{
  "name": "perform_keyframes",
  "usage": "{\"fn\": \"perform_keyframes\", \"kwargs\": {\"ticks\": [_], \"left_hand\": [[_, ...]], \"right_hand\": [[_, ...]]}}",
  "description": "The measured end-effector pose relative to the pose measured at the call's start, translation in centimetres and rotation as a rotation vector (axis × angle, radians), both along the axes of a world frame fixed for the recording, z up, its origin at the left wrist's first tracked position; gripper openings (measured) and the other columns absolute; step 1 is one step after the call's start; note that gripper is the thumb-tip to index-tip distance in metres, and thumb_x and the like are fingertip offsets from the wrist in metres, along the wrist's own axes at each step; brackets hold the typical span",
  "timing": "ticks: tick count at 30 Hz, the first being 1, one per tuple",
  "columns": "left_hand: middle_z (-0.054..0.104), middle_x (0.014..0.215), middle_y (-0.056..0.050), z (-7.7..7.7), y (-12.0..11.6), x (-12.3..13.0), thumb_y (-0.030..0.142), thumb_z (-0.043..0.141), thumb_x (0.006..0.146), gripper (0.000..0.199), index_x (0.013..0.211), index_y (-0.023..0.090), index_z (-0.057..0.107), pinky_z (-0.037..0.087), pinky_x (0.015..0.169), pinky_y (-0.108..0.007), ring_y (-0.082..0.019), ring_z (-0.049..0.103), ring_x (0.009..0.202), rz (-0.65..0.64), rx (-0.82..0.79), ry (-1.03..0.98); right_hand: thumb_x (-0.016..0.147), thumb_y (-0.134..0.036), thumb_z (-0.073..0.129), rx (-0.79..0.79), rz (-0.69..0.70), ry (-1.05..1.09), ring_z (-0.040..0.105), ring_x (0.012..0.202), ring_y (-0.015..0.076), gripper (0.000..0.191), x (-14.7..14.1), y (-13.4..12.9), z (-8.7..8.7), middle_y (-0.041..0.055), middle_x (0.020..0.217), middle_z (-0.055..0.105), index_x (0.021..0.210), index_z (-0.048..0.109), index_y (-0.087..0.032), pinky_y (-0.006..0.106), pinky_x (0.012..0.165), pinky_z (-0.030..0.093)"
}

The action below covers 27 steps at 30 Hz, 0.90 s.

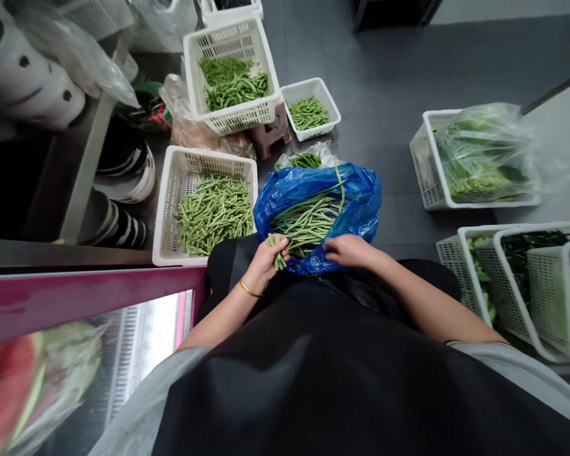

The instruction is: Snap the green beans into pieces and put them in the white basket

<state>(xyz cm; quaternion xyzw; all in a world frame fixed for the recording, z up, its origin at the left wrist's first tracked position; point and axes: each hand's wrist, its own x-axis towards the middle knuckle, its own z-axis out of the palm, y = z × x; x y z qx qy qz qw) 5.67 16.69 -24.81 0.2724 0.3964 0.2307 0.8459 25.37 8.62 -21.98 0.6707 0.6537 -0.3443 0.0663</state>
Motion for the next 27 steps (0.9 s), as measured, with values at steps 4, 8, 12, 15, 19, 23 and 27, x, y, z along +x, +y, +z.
{"fn": "perform_keyframes", "kwargs": {"ticks": [4, 8, 12, 15, 19, 23, 27], "left_hand": [[0.03, 0.046, 0.01, 0.1, 0.8, -0.8, 0.024, 0.077, 0.059, 0.038, 0.062, 0.016, 0.04, 0.018, 0.034, -0.013, -0.001, 0.027, 0.034, -0.057, -0.085, -0.045], [0.032, 0.043, 0.009, 0.4, 1.2, -1.1, 0.027, 0.073, 0.064, 0.026, 0.068, 0.011, 0.054, 0.017, 0.033, -0.013, -0.001, 0.028, 0.033, -0.059, -0.058, 0.008], [0.043, 0.046, 0.005, 0.2, 1.2, -0.8, 0.027, 0.071, 0.068, 0.024, 0.074, 0.006, 0.061, 0.021, 0.035, -0.014, -0.001, 0.033, 0.035, -0.116, -0.111, 0.127], [0.059, 0.057, -0.004, 0.1, 0.1, 0.7, 0.03, 0.069, 0.071, 0.027, 0.08, 0.005, 0.063, 0.023, 0.035, -0.015, -0.001, 0.034, 0.036, -0.217, -0.145, 0.093], [0.064, 0.067, -0.005, 0.6, -1.9, 3.1, 0.033, 0.072, 0.068, 0.032, 0.084, 0.008, 0.061, 0.026, 0.036, -0.015, 0.0, 0.034, 0.037, -0.18, -0.067, -0.067], [0.066, 0.072, -0.005, 1.4, -2.8, 4.0, 0.033, 0.076, 0.062, 0.037, 0.087, 0.011, 0.06, 0.024, 0.035, -0.015, 0.001, 0.033, 0.036, -0.171, -0.015, -0.108], [0.066, 0.068, -0.005, 2.0, -3.4, 3.6, 0.031, 0.078, 0.059, 0.038, 0.085, 0.01, 0.061, 0.025, 0.036, -0.015, 0.0, 0.035, 0.036, -0.161, 0.045, -0.082]], "right_hand": [[0.09, -0.019, 0.032, 0.228, 0.115, -0.221, 0.062, 0.091, 0.0241, 0.034, -4.1, 5.8, -2.4, 0.0163, 0.106, 0.063, 0.113, 0.057, -0.015, 0.03, 0.071, 0.044], [0.088, -0.015, 0.035, 0.215, 0.258, -0.202, 0.061, 0.091, 0.0253, 0.028, -5.8, 9.2, -3.8, 0.0192, 0.099, 0.063, 0.101, 0.06, -0.01, 0.031, 0.071, 0.043], [0.088, -0.018, 0.037, 0.478, 0.07, -0.061, 0.062, 0.085, 0.0219, 0.023, -3.6, 6.3, -2.4, 0.0152, 0.093, 0.065, 0.098, 0.057, -0.011, 0.03, 0.071, 0.044], [0.086, -0.025, 0.044, 0.707, -0.255, 0.249, 0.061, 0.071, 0.016, 0.015, -2.6, 1.2, -1.3, 0.0073, 0.081, 0.066, 0.09, 0.055, -0.016, 0.026, 0.067, 0.046], [0.085, -0.035, 0.048, 0.702, -0.632, 0.565, 0.063, 0.064, 0.015, 0.015, -3.7, -5.1, -1.5, 0.0031, 0.073, 0.067, 0.082, 0.051, -0.02, 0.027, 0.062, 0.049], [0.089, -0.035, 0.04, 0.637, -0.606, 0.505, 0.062, 0.062, 0.0136, 0.025, -4.9, -7.5, -1.5, 0.0037, 0.068, 0.066, 0.071, 0.049, -0.02, 0.024, 0.061, 0.047], [0.086, -0.033, 0.042, 0.68, -0.354, 0.263, 0.056, 0.057, 0.0132, 0.03, -5.0, -7.8, -0.7, 0.0051, 0.062, 0.06, 0.061, 0.049, -0.019, 0.024, 0.058, 0.04]]}}
